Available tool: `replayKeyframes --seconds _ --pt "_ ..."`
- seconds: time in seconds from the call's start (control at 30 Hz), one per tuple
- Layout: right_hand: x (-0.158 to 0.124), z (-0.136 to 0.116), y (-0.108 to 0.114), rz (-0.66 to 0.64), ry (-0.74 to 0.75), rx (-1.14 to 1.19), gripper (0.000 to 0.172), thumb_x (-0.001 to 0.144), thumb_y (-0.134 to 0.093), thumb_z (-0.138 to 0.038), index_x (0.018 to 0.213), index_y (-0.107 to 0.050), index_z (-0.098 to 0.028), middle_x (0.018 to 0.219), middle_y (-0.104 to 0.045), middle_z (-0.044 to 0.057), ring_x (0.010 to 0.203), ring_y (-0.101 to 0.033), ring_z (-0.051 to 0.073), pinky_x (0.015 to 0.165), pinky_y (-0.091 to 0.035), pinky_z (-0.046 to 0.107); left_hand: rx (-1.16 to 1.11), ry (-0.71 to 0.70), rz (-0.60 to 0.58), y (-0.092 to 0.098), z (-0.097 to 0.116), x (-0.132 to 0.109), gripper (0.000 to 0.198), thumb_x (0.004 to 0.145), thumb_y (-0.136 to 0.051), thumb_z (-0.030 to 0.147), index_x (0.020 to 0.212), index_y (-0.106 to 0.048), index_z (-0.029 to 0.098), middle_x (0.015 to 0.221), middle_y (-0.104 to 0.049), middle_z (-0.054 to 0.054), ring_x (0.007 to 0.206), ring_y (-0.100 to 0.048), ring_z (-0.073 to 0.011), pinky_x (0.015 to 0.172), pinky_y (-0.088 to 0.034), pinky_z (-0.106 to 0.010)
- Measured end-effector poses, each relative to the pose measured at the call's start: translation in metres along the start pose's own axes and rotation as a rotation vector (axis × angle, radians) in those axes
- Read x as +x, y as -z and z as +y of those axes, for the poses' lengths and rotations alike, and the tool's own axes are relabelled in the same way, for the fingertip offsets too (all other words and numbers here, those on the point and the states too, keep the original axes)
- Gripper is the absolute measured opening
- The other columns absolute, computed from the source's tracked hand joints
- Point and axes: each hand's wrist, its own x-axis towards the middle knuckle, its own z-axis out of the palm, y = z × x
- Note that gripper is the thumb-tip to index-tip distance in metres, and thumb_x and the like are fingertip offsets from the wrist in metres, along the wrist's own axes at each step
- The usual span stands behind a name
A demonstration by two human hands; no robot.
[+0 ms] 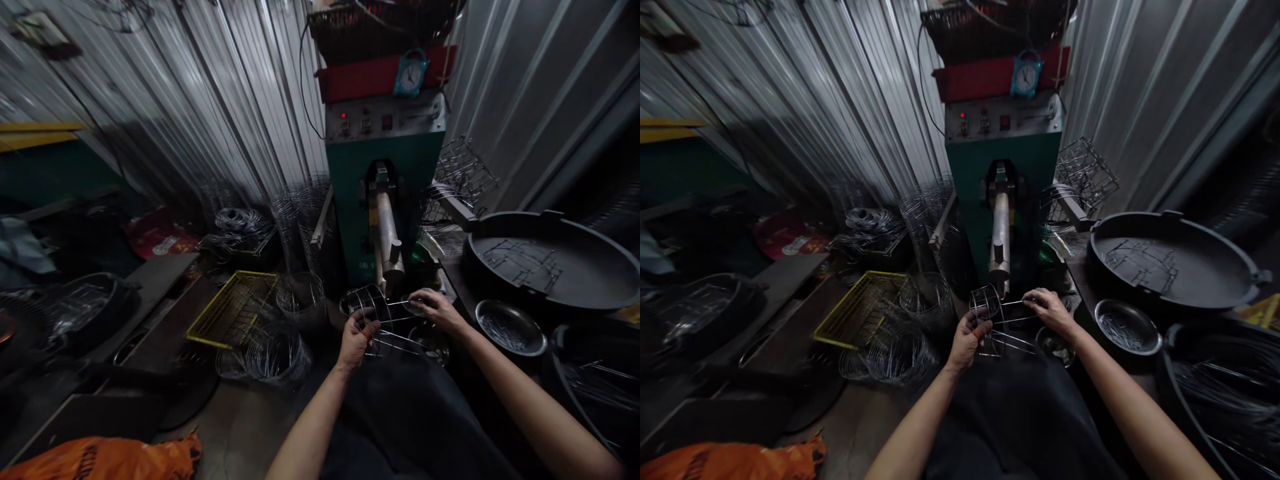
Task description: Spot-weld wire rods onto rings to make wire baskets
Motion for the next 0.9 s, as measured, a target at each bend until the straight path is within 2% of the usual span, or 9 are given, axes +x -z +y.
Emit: replayKeyframes --seconds 0.47,0.9 --pt "0.011 0.012 0.004 -0.057 -0.018 0.009 0.026 0.075 -0.050 -0.044 0.078 -0.061 -0.020 0.083 -0.061 0.005 0.082 -0.055 0.020 0.078 -0.042 0.033 -0.018 -0.012 0.018 -0.003 0.004 0.010 0.046 0.055 -0.073 0.033 0.094 -0.055 0.015 0.056 -0.045 0.008 0.038 -0.036 -0.0011 0.037 -0.026 -0.015" --pt "0.016 0.015 0.002 -0.053 -0.063 0.025 0.028 0.074 -0.051 -0.045 0.080 -0.061 -0.020 0.085 -0.061 0.005 0.083 -0.056 0.020 0.079 -0.041 0.032 -0.032 0.002 0.029 -0.004 0.009 0.015 0.043 0.054 -0.073 0.031 0.091 -0.056 0.016 0.053 -0.043 0.009 0.034 -0.033 0.0002 0.035 -0.021 -0.016"
